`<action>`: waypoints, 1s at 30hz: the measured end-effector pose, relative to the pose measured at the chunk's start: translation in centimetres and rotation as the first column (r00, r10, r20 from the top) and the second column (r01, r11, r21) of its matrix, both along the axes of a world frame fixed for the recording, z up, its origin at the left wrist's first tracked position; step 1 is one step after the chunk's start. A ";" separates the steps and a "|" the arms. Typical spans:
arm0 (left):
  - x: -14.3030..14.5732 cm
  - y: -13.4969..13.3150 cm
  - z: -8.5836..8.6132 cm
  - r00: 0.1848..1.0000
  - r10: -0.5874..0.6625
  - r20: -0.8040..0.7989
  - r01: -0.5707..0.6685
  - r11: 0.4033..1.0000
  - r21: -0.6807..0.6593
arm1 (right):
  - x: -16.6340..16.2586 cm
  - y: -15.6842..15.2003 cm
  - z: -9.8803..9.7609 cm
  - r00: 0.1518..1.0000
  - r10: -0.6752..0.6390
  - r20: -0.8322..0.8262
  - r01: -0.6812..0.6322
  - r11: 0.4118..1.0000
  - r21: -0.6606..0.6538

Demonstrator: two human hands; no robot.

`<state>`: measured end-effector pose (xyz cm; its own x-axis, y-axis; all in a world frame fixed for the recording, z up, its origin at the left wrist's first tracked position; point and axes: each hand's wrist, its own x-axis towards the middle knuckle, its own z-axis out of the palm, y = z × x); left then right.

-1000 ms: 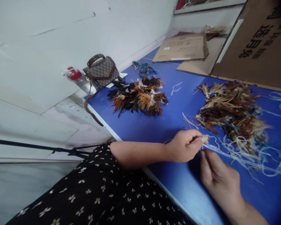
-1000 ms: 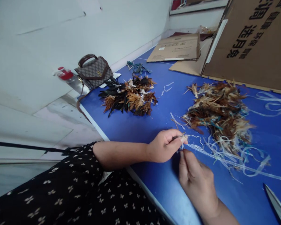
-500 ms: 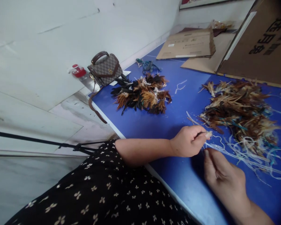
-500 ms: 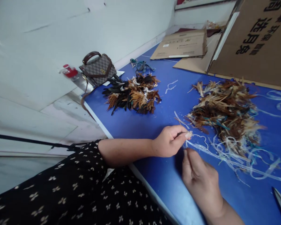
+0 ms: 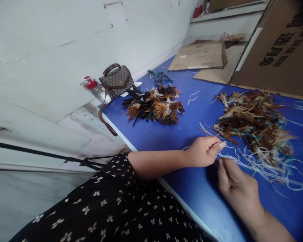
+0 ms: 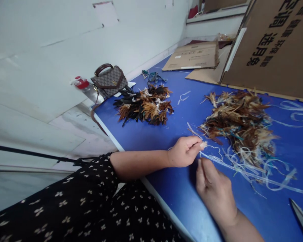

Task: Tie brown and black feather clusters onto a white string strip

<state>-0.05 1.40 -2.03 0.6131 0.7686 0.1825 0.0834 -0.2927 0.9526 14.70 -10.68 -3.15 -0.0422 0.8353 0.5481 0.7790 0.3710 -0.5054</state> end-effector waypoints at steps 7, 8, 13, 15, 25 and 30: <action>-0.7 0.6 -0.4 0.981 -0.192 0.004 0.191 0.977 -0.098 | 0.6 -0.9 -0.1 1.000 0.021 0.019 -0.021 1.000 0.003; -0.8 0.6 -0.3 0.975 -0.220 -0.003 0.218 0.969 -0.117 | 0.6 -1.0 -0.1 0.999 0.026 0.025 -0.027 1.000 0.008; -1.3 0.6 -0.3 0.954 -0.286 -0.090 0.284 0.958 -0.040 | 0.6 -1.0 0.2 0.997 0.065 0.041 -0.066 0.998 0.024; -1.4 0.7 -0.3 0.946 -0.271 -0.175 0.291 0.952 0.099 | 1.1 -1.0 0.5 0.996 0.087 0.037 -0.088 0.996 0.022; -1.8 0.0 0.8 0.834 -0.525 -0.171 0.551 0.771 0.319 | 4.1 -0.1 2.1 0.988 0.115 -0.103 -0.130 0.980 -0.148; -1.6 -0.8 0.3 0.979 -0.164 -0.119 0.187 0.956 0.227 | 2.6 -0.3 1.4 0.991 0.096 -0.097 -0.110 0.983 -0.148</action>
